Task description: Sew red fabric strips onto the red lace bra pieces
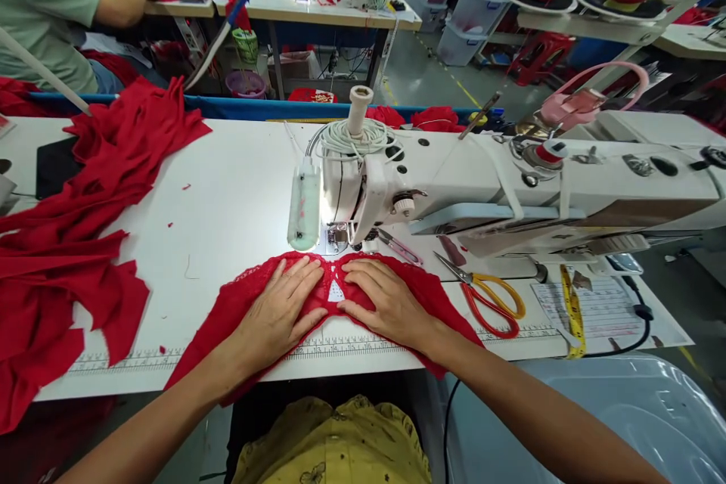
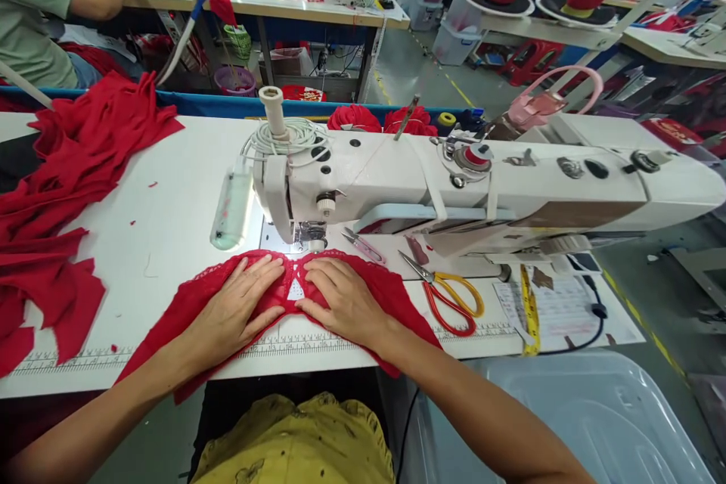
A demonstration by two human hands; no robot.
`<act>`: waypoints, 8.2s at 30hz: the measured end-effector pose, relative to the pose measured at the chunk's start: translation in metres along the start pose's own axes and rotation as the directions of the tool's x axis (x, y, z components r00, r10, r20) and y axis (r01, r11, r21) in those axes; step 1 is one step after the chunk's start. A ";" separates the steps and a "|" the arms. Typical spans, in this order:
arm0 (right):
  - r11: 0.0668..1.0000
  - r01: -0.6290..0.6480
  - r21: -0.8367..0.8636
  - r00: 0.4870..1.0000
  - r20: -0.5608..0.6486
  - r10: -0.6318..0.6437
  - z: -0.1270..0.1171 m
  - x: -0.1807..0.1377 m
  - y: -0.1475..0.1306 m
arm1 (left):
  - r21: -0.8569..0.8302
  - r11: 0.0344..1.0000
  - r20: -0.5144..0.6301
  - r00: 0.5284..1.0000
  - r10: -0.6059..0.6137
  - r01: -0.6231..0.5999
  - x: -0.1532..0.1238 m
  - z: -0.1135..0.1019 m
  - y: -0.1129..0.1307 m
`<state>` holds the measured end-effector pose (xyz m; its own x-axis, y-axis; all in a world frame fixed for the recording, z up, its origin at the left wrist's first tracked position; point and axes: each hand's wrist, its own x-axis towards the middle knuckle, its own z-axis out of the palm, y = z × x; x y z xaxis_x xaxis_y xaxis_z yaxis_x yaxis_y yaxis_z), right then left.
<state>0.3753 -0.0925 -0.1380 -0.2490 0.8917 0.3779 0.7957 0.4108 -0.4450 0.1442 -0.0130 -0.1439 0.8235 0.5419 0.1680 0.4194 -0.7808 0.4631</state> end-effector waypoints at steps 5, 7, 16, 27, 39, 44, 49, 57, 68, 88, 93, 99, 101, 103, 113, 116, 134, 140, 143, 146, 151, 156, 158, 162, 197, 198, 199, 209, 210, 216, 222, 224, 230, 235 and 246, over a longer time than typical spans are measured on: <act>0.997 0.013 -0.070 1.000 0.004 -0.013 0.001 0.000 0.000 | 0.026 0.999 0.003 1.000 0.023 -0.023 -0.001 0.001 0.000; 0.993 0.032 -0.111 0.999 0.028 -0.029 0.000 0.001 0.000 | 0.033 0.999 -0.004 0.999 0.044 -0.044 -0.001 0.001 -0.001; 0.974 0.052 -0.220 0.998 0.056 -0.040 0.000 0.003 -0.004 | 0.202 0.979 -0.025 0.999 0.042 -0.036 -0.002 0.004 0.000; 0.987 0.022 -0.157 0.999 0.035 -0.016 0.001 0.001 -0.001 | 0.297 0.951 -0.002 0.996 0.093 -0.088 -0.001 -0.002 0.000; 0.986 0.024 -0.162 0.998 0.064 -0.014 -0.002 0.004 -0.001 | 0.274 0.956 0.008 0.994 0.105 -0.103 0.002 -0.005 -0.004; 0.991 0.003 -0.131 0.996 0.084 0.008 -0.003 0.003 -0.001 | 0.235 0.969 0.038 0.997 0.073 -0.080 0.001 -0.007 -0.007; 0.994 -0.005 -0.110 0.994 0.109 0.017 -0.004 0.002 0.001 | 0.208 0.976 0.051 0.997 0.059 -0.068 0.000 -0.007 -0.009; 0.994 0.004 -0.107 0.988 0.151 0.012 -0.006 0.005 0.009 | 0.191 0.981 0.055 0.998 0.035 -0.044 0.006 -0.010 -0.012; 0.994 -0.001 -0.112 0.984 0.175 0.021 -0.008 0.006 0.009 | 0.212 0.975 0.065 0.996 0.054 -0.067 0.006 -0.010 -0.013; 0.995 0.042 -0.093 0.991 0.127 -0.031 -0.005 0.005 0.012 | 0.212 0.975 0.066 0.996 0.053 -0.066 0.006 -0.012 -0.011; 0.996 0.046 -0.083 0.992 0.122 -0.035 -0.005 0.005 0.012 | 0.208 0.976 0.059 0.997 0.057 -0.068 0.006 -0.012 -0.011; 0.997 0.035 -0.074 0.991 0.132 -0.025 -0.005 0.004 0.012 | 0.191 0.979 0.052 0.997 0.058 -0.067 0.005 -0.013 -0.012; 0.997 0.031 -0.069 0.991 0.134 -0.021 -0.005 0.005 0.012 | 0.189 0.980 0.073 0.996 0.056 -0.069 0.005 -0.014 -0.013; 0.997 0.034 -0.065 0.991 0.134 -0.025 -0.006 0.005 0.012 | 0.187 0.980 0.098 0.994 0.054 -0.071 0.005 -0.016 -0.013; 0.997 0.032 -0.067 0.990 0.142 -0.022 -0.006 0.004 0.013 | 0.136 0.986 0.134 0.988 0.079 -0.098 0.007 -0.025 -0.012; 0.997 0.036 -0.063 0.989 0.144 -0.026 -0.006 0.004 0.013 | 0.134 0.987 0.128 0.989 0.068 -0.085 0.006 -0.022 -0.013; 0.998 0.041 -0.049 0.982 0.185 -0.031 -0.009 0.002 0.017 | 0.149 0.983 0.177 0.981 0.078 -0.105 0.007 -0.026 -0.016; 0.998 0.042 -0.052 0.981 0.191 -0.031 -0.008 0.002 0.017 | 0.117 0.987 0.173 0.981 0.089 -0.110 0.007 -0.027 -0.017; 0.998 0.034 -0.047 0.980 0.196 -0.024 -0.008 0.003 0.017 | 0.086 0.988 0.178 0.978 0.110 -0.127 0.006 -0.028 -0.018; 0.999 0.034 -0.040 0.980 0.198 -0.025 -0.010 0.003 0.016 | 0.069 0.988 0.185 0.975 0.123 -0.138 0.005 -0.029 -0.019; 0.999 0.034 -0.039 0.981 0.192 -0.026 -0.009 0.003 0.017 | 0.061 0.988 0.184 0.974 0.131 -0.144 0.004 -0.028 -0.023; 0.999 0.034 -0.032 0.982 0.188 -0.027 -0.010 0.003 0.016 | 0.042 0.986 0.191 0.970 0.149 -0.159 0.002 -0.035 -0.024; 1.000 0.025 -0.007 0.983 0.181 -0.023 -0.015 0.003 0.010 | 0.034 0.987 0.173 0.974 0.148 -0.156 0.002 -0.040 -0.015; 0.992 -0.081 0.096 0.994 0.084 0.073 -0.022 0.004 -0.009 | -0.072 0.995 -0.050 0.996 0.070 -0.073 0.004 -0.039 0.014; 0.983 -0.184 0.003 0.966 0.184 0.180 -0.005 -0.012 0.005 | 0.028 0.996 -0.107 0.991 -0.084 0.088 -0.003 -0.001 0.001; 0.983 -0.184 0.001 0.967 0.181 0.180 -0.005 -0.012 0.005 | 0.027 0.996 -0.110 0.991 -0.082 0.085 -0.003 -0.002 0.002; 0.983 -0.185 -0.002 0.967 0.177 0.182 -0.004 -0.012 0.006 | 0.024 0.996 -0.110 0.991 -0.080 0.083 -0.003 -0.003 0.002; 0.985 -0.172 0.000 0.973 0.156 0.170 -0.001 -0.013 0.008 | 0.021 0.995 -0.099 0.991 -0.091 0.093 -0.002 -0.004 0.003; 0.985 -0.172 0.001 0.973 0.155 0.170 -0.001 -0.013 0.008 | 0.019 0.995 -0.098 0.991 -0.092 0.095 -0.002 -0.004 0.003; 0.988 -0.154 0.009 0.979 0.139 0.151 -0.002 -0.013 0.007 | -0.003 0.997 -0.098 0.992 -0.074 0.074 -0.002 -0.004 0.003; 0.987 -0.159 0.017 0.978 0.141 0.155 -0.005 -0.009 0.004 | 0.047 0.998 -0.082 0.995 0.052 -0.049 -0.002 -0.007 0.003; 0.987 -0.157 0.020 0.979 0.135 0.153 -0.006 -0.009 0.003 | 0.051 0.997 -0.076 0.996 0.056 -0.052 -0.002 -0.007 0.002; 0.988 -0.152 -0.003 0.980 0.126 0.151 -0.007 -0.009 0.001 | 0.036 0.999 -0.111 0.994 0.017 -0.013 -0.003 -0.005 0.003; 0.990 -0.142 -0.005 0.984 0.112 0.142 -0.006 -0.010 0.001 | 0.052 0.999 -0.134 0.991 0.015 -0.008 -0.003 -0.002 0.001; 0.992 -0.123 -0.003 0.988 0.096 0.123 -0.004 -0.012 0.001 | 0.161 0.986 -0.100 0.995 -0.029 0.045 -0.006 -0.006 0.002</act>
<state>0.3815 -0.1030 -0.1399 -0.2009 0.9496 0.2406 0.8222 0.2970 -0.4855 0.1378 -0.0155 -0.1385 0.7686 0.5926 0.2412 0.5118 -0.7956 0.3240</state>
